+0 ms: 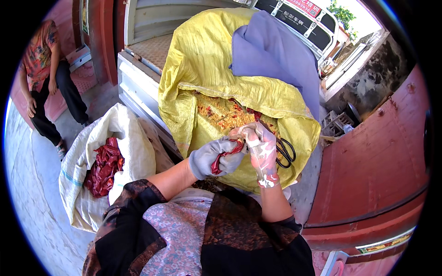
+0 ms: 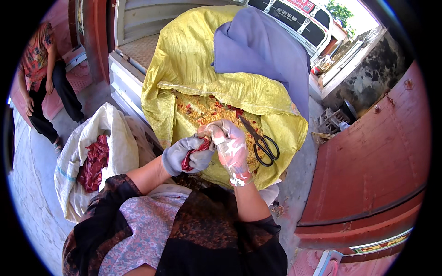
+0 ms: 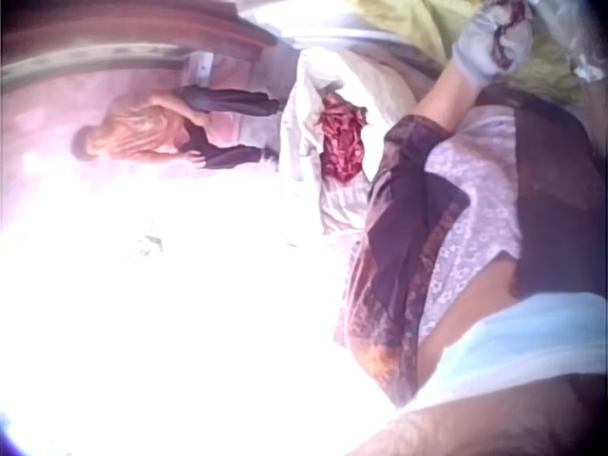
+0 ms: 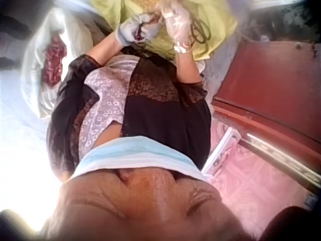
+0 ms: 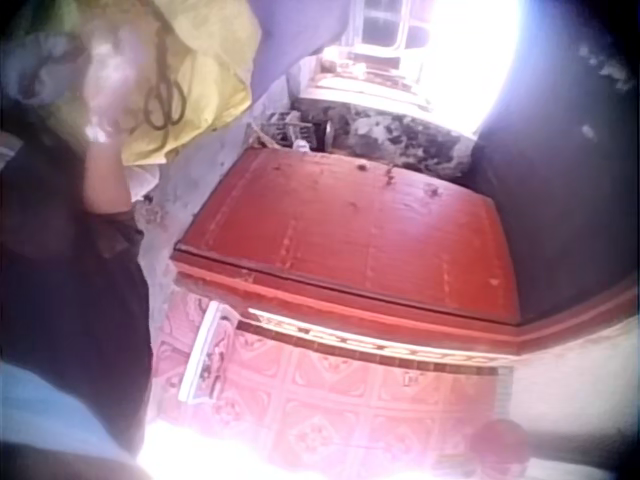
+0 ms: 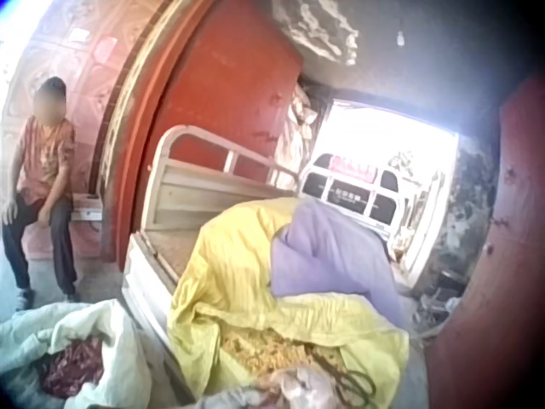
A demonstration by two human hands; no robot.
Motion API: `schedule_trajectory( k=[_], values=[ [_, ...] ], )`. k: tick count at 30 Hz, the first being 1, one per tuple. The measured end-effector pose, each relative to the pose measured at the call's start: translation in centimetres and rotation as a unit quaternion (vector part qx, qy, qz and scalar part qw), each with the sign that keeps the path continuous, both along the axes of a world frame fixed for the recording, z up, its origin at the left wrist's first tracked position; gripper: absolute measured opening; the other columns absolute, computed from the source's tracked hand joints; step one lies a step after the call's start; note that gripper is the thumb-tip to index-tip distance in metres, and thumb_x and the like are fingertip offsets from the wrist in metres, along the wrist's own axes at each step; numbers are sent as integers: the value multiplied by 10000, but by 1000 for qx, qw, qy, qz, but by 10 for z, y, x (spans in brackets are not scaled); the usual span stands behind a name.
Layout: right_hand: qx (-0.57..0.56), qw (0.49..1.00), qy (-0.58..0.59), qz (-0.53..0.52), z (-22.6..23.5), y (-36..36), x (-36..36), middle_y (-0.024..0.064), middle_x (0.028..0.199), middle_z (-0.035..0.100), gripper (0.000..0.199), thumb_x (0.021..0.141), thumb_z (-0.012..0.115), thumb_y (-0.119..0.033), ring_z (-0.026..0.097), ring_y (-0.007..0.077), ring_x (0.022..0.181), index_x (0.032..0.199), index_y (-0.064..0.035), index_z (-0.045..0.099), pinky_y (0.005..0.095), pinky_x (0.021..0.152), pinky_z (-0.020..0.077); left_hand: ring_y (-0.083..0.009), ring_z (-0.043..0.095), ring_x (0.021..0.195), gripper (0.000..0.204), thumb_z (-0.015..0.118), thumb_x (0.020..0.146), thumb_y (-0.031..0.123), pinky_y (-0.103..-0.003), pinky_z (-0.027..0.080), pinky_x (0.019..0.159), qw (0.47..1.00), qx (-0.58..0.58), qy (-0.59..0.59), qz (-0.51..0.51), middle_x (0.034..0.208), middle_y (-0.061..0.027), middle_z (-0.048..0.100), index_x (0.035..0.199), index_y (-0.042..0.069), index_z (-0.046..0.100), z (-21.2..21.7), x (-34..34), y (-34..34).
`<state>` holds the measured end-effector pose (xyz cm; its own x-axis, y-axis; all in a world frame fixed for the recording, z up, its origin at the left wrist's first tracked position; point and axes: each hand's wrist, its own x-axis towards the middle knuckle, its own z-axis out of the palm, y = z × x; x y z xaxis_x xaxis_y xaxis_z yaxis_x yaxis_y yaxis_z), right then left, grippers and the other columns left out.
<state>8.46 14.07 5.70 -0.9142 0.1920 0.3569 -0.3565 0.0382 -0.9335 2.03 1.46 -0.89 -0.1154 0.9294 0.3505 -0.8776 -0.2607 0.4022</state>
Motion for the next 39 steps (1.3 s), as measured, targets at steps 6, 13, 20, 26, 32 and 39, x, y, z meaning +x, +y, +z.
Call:
schedule_trajectory(
  k=[6,13,20,26,32,39],
  values=[
    [-152,983,18,-105,-25,6,-4,71,876,642,162,859,620,-115,604,142,813,952,18,610,249,753,468,-64,326,470,201,546,888,236,-209,254,421,998,14,27,59,583,24,411,922,38,553,1,1,13],
    [-354,917,-139,119,-40,56,-18,60,805,633,217,900,569,-203,511,105,575,942,8,597,254,531,416,-33,373,488,136,596,822,72,-192,257,438,920,-193,231,252,627,25,495,936,-1,600,24,19,-6],
    [164,955,-247,-21,-17,61,-7,40,854,634,261,896,564,-181,519,71,598,1092,-9,573,208,513,390,-49,339,468,174,607,791,90,-208,235,421,915,-180,210,294,604,6,470,932,-10,595,56,-2,-46],
    [174,937,-282,-114,2,114,-22,-2,680,561,282,880,582,-273,457,57,513,1011,-30,642,193,452,330,-40,351,454,230,583,829,157,-193,242,393,787,-306,206,495,589,21,439,984,-9,555,13,-52,-196],
    [119,922,-318,-186,-14,173,-68,-28,594,517,223,861,617,-268,351,42,404,926,-57,645,209,368,238,-67,488,613,150,568,808,97,-207,392,568,482,-549,310,608,692,-17,548,914,-6,593,-52,-59,-330],
    [-48,981,-97,-162,34,185,-109,5,803,607,231,879,599,-277,535,103,617,1053,-131,558,248,520,415,-355,522,1064,611,687,702,242,-413,431,892,223,-703,532,416,1164,-194,524,1239,76,449,-181,-50,-319]
  ],
)
